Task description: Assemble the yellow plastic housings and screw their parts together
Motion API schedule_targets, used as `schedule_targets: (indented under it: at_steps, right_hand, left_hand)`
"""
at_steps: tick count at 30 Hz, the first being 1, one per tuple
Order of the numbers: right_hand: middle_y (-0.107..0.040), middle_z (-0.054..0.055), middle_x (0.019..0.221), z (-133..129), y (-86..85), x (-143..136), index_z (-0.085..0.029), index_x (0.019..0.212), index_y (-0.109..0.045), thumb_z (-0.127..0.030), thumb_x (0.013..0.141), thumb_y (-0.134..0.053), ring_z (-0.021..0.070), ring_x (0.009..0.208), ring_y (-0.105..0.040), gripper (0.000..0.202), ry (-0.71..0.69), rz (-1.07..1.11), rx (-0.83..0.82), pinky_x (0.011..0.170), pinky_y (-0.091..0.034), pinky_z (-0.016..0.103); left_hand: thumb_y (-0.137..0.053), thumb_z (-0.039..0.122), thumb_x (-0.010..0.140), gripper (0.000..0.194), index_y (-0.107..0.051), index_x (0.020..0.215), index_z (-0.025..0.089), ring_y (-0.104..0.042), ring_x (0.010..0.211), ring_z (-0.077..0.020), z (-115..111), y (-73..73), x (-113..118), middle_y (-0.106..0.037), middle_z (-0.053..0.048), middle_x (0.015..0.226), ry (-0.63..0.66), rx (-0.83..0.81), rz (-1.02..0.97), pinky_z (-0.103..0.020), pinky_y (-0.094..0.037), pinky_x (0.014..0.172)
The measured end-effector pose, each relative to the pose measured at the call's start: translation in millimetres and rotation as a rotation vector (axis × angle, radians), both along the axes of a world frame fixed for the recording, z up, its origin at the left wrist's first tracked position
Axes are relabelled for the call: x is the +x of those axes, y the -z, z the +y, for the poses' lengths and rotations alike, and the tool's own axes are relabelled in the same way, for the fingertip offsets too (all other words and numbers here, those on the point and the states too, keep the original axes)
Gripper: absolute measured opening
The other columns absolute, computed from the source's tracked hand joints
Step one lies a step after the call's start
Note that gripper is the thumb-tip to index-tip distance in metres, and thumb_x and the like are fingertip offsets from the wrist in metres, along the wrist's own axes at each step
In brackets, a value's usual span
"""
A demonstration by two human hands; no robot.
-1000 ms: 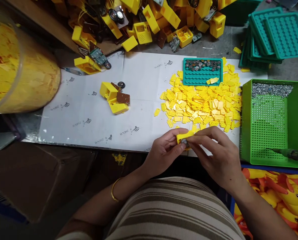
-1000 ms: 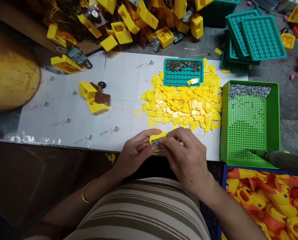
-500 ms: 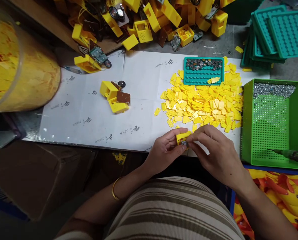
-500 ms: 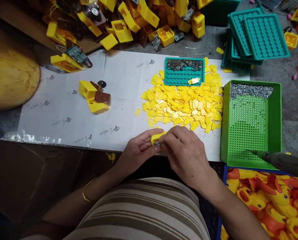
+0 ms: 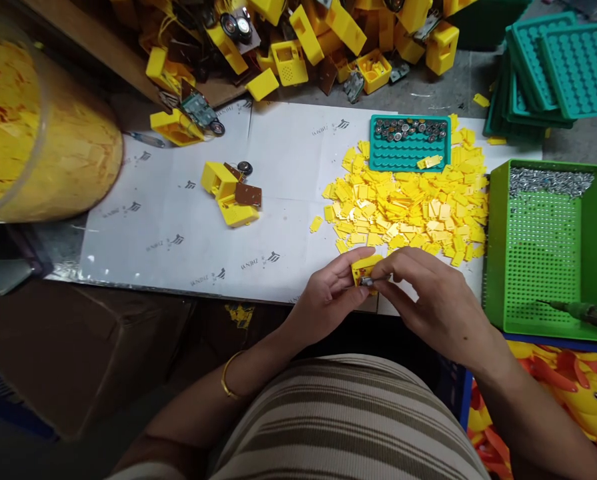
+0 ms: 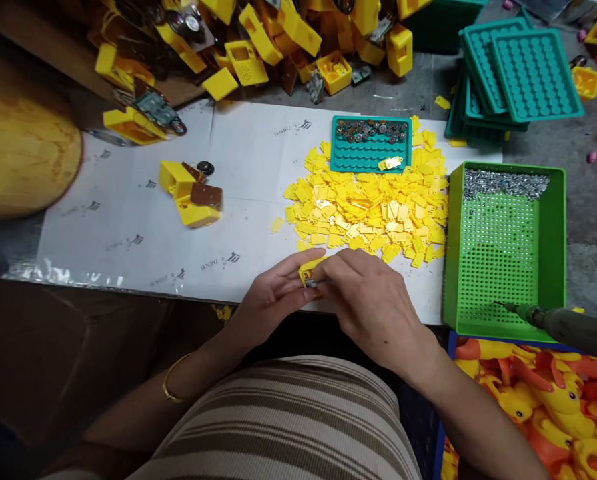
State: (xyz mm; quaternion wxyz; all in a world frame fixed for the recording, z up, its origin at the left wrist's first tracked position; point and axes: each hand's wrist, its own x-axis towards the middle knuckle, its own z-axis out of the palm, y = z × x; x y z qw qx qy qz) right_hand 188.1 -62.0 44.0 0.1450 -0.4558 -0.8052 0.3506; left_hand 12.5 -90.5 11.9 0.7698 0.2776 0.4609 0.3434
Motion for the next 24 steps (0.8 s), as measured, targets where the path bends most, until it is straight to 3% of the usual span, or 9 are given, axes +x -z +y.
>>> schedule_targets:
  at_steps: [4,8,15,19,24]
  right_hand:
    - [-0.065,0.0,0.088,2.1,2.8,2.9,-0.022,0.091,-0.06,-0.017,0.091,-0.053,0.013,0.079,-0.061,0.008,0.046,0.127,-0.06,0.069,-0.046,0.025]
    - [-0.066,0.0,0.085,3.8,0.3,1.7,-0.021,0.087,-0.061,-0.017,0.09,-0.055,0.0128,0.077,-0.062,0.008,0.035,0.094,-0.048,0.068,-0.046,0.024]
    - [-0.066,0.001,0.083,-6.6,0.2,-7.7,-0.02,0.092,-0.063,-0.015,0.09,-0.053,0.0151,0.069,-0.061,0.012,0.057,-0.14,0.142,0.056,-0.04,0.027]
    - [-0.062,0.007,0.097,-8.6,4.6,-12.6,-0.019,0.09,-0.065,-0.015,0.09,-0.051,0.0156,0.074,-0.059,0.014,0.079,-0.165,0.207,0.055,-0.042,0.026]
    - [-0.059,0.005,0.096,-8.1,5.8,-9.5,-0.021,0.1,-0.064,-0.015,0.09,-0.051,0.0159,0.08,-0.06,0.017,0.04,-0.027,0.097,0.064,-0.049,0.029]
  left_hand:
    - [-0.063,0.019,0.082,0.051,-0.049,0.131,0.017,-0.059,0.116,-0.021,0.7,-0.1,0.1,-0.062,-0.009,0.128,0.022,0.028,-0.012,-0.029,-0.047,0.097]
    - [-0.064,0.019,0.082,0.05,-0.051,0.13,0.018,-0.06,0.114,-0.0205,0.9,-0.6,0.9,-0.062,-0.008,0.126,0.031,0.049,0.017,-0.029,-0.047,0.096]
    - [-0.063,0.023,0.084,0.043,-0.055,0.126,0.018,-0.066,0.099,-0.0188,3.8,-3.2,1.7,-0.071,-0.003,0.092,0.02,0.006,0.043,-0.029,-0.052,0.085]
    - [-0.063,0.025,0.083,0.042,-0.056,0.124,0.019,-0.065,0.101,-0.02,2.2,0.7,2.9,-0.07,-0.006,0.107,0.015,-0.075,-0.024,-0.03,-0.053,0.083]
    - [-0.066,0.024,0.08,0.047,-0.057,0.125,0.017,-0.065,0.101,-0.0197,0.2,6.8,1.7,-0.068,-0.009,0.115,-0.074,-0.111,-0.042,-0.028,-0.052,0.083]
